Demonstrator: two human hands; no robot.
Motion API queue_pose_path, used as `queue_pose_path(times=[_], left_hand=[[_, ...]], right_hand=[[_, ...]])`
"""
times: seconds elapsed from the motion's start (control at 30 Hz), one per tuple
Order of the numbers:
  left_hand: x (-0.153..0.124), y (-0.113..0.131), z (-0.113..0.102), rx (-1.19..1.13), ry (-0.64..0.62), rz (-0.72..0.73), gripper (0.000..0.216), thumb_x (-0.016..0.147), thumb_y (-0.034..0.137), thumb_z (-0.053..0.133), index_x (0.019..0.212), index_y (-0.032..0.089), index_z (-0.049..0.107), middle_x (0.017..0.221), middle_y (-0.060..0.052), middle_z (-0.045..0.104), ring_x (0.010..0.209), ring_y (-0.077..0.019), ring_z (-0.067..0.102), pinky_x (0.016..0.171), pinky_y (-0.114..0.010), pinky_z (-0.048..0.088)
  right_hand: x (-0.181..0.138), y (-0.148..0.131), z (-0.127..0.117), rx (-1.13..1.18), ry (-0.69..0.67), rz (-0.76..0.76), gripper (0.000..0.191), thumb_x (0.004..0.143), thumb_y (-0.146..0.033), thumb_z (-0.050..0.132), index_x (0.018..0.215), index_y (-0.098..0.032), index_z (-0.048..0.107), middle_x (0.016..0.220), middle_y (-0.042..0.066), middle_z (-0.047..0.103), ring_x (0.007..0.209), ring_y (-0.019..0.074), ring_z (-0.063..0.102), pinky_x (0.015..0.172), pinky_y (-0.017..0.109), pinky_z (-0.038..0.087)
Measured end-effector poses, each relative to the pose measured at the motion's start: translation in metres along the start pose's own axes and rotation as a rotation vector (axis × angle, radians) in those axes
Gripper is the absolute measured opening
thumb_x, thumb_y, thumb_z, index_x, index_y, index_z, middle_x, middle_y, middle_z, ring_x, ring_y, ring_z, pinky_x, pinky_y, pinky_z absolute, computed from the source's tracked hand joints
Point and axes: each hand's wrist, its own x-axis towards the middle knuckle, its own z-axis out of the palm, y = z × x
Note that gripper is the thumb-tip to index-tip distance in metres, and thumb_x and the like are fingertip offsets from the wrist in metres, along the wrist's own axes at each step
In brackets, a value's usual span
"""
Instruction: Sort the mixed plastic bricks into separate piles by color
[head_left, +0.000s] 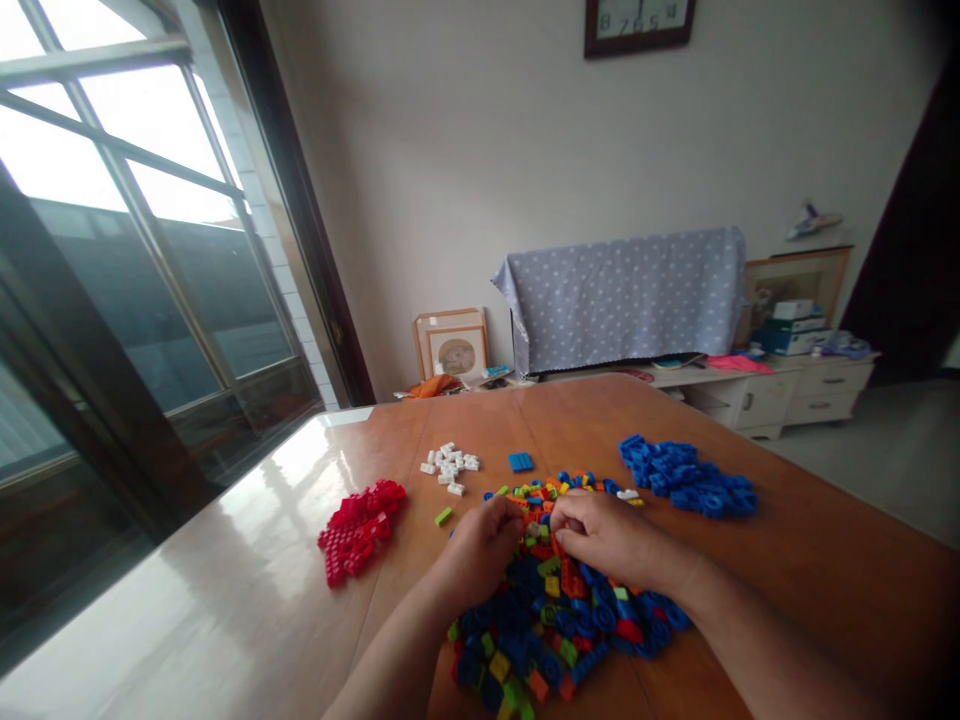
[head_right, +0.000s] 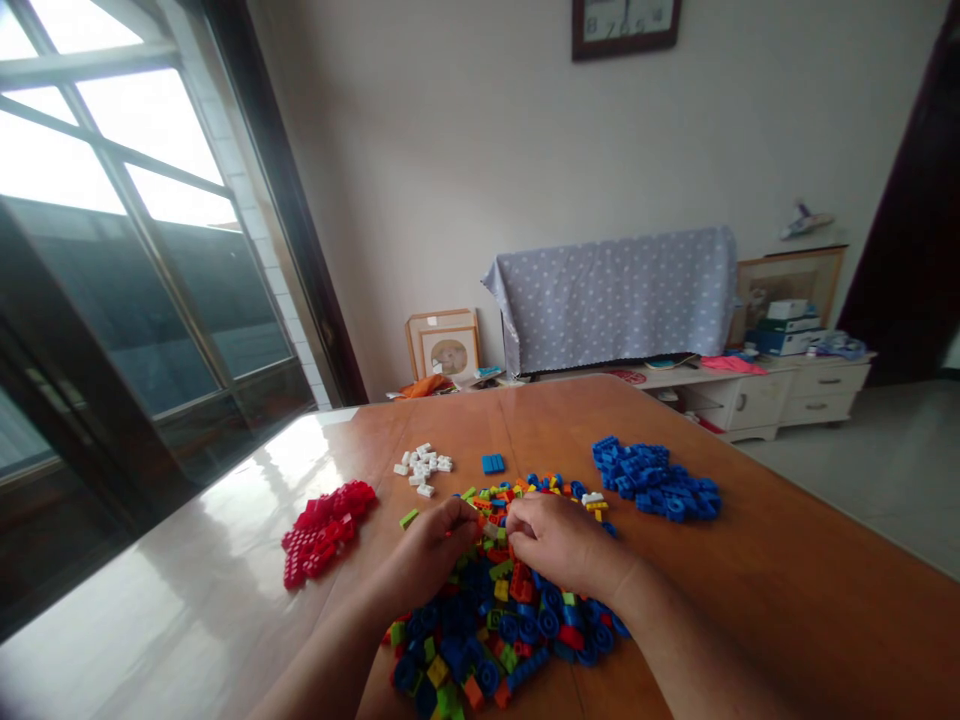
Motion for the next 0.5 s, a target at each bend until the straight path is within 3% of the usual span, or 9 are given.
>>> queue_pose_path(times=[0.2,0.5], left_hand=[[-0.001,0.002,0.005,0.149,-0.021,0.057,0.014,0.082,0.020,0.054,0.090,0.021,0.066,0.087,-0.001,0.067,0.081,-0.0159,0.057,0.067,-0.024,0.039],[-0.001,0.005,0.004,0.190,-0.041,0.089,0.022,0.076,0.013,0.054,0.089,0.022,0.069,0.086,0.000,0.069,0.083,-0.0158,0.059,0.068,-0.023,0.040]], right_hand=[[0.000,0.001,0.001,-0.092,-0.032,0.053,0.009,0.079,-0.033,0.064,0.081,-0.025,0.069,0.083,0.000,0.069,0.077,0.0170,0.060,0.064,0.026,0.031],[-0.001,-0.002,0.008,-0.007,-0.031,-0.025,0.008,0.074,-0.019,0.061,0.079,-0.023,0.067,0.077,-0.002,0.064,0.069,0.0128,0.055,0.060,0.024,0.031]])
